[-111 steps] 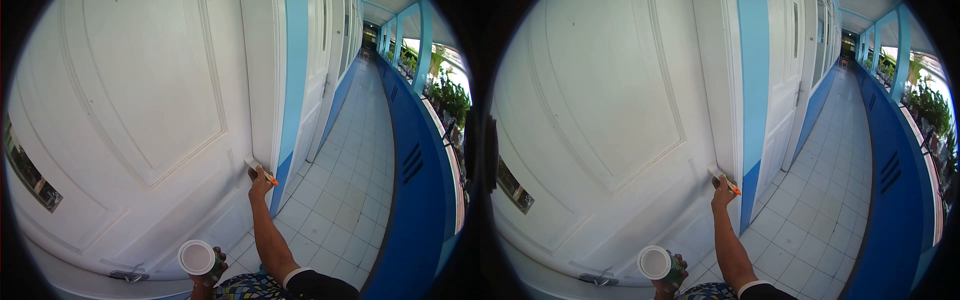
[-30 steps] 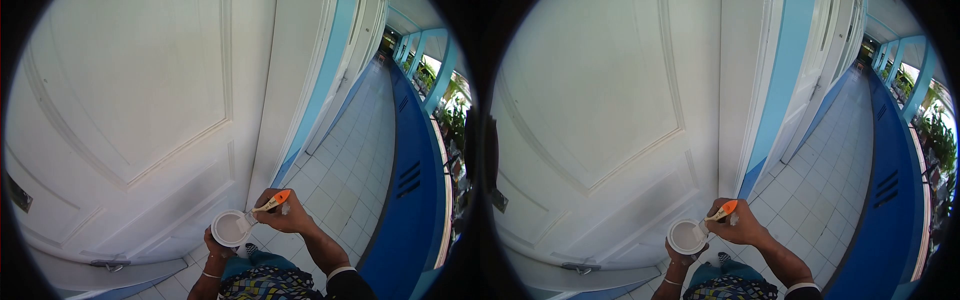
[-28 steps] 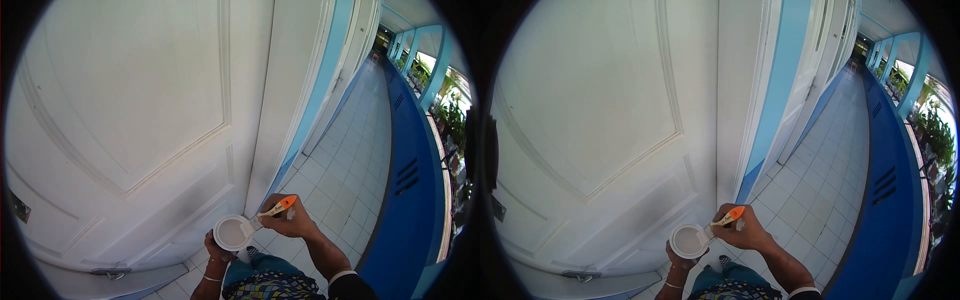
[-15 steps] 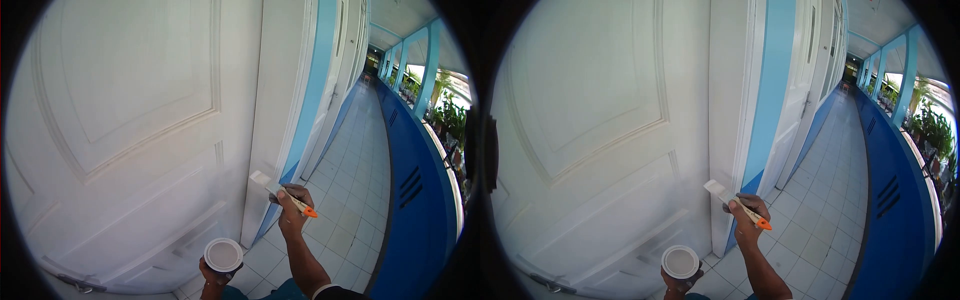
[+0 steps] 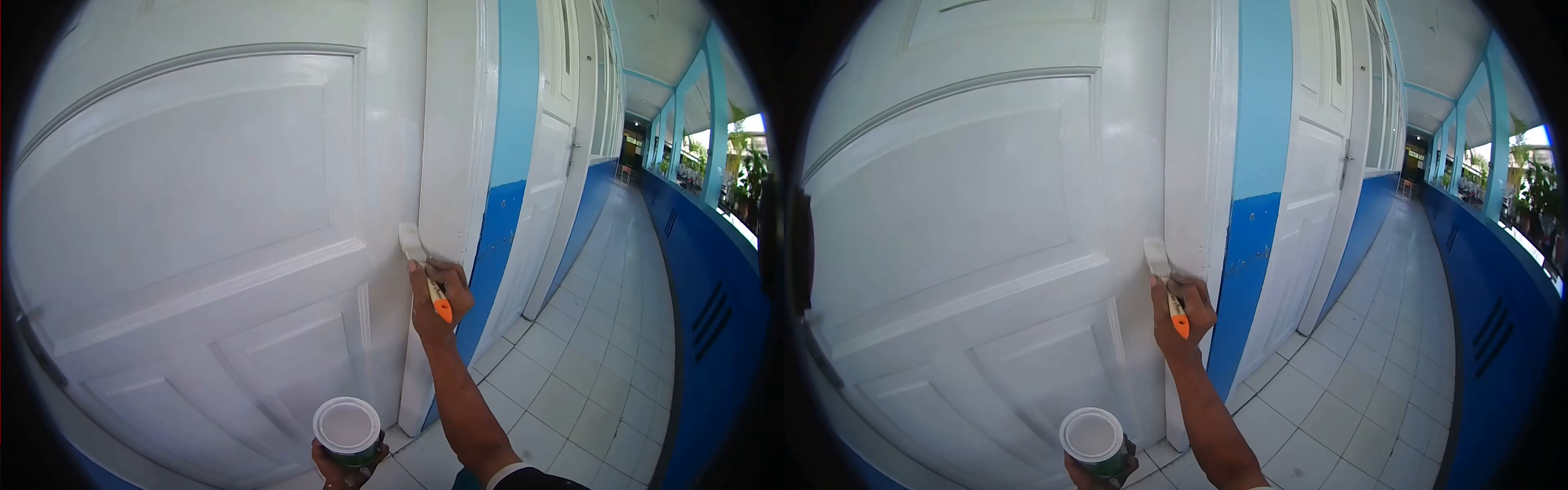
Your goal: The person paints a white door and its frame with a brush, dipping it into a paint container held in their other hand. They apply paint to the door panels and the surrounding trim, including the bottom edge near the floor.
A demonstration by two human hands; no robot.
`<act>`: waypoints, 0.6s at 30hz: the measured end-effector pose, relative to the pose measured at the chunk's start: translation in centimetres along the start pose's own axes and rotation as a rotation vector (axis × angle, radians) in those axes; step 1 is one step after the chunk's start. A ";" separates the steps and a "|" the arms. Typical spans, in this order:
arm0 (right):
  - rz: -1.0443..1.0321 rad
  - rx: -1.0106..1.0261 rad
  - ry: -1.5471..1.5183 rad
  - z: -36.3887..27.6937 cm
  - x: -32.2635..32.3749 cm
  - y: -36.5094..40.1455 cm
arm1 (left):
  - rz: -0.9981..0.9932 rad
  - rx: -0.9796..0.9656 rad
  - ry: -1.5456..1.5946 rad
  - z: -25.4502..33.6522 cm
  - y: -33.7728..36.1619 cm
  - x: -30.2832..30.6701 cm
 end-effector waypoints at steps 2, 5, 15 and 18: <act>-0.078 -0.016 0.032 1.6 2.2 5.0 | 0.002 -0.028 0.000 -0.4 0.3 0.6; -0.243 -0.052 0.056 3.6 4.6 8.6 | -0.051 -0.036 0.067 -1.0 0.0 2.3; -0.448 -0.185 -0.064 -2.7 -3.1 -11.8 | -0.136 -0.147 0.017 -1.2 0.0 4.2; -0.299 -0.052 -0.101 -6.6 -6.0 -19.6 | -0.100 -0.158 0.043 -0.8 -0.2 4.7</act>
Point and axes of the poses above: each hand's wrist, its own y-axis away from the middle knuckle, its own x-axis out of the back of the hand, z = x × y, the point moved 7 cm from there along -y, towards the middle knuckle, and after that the axes turned 3 degrees about -x, right-handed, at the moved point
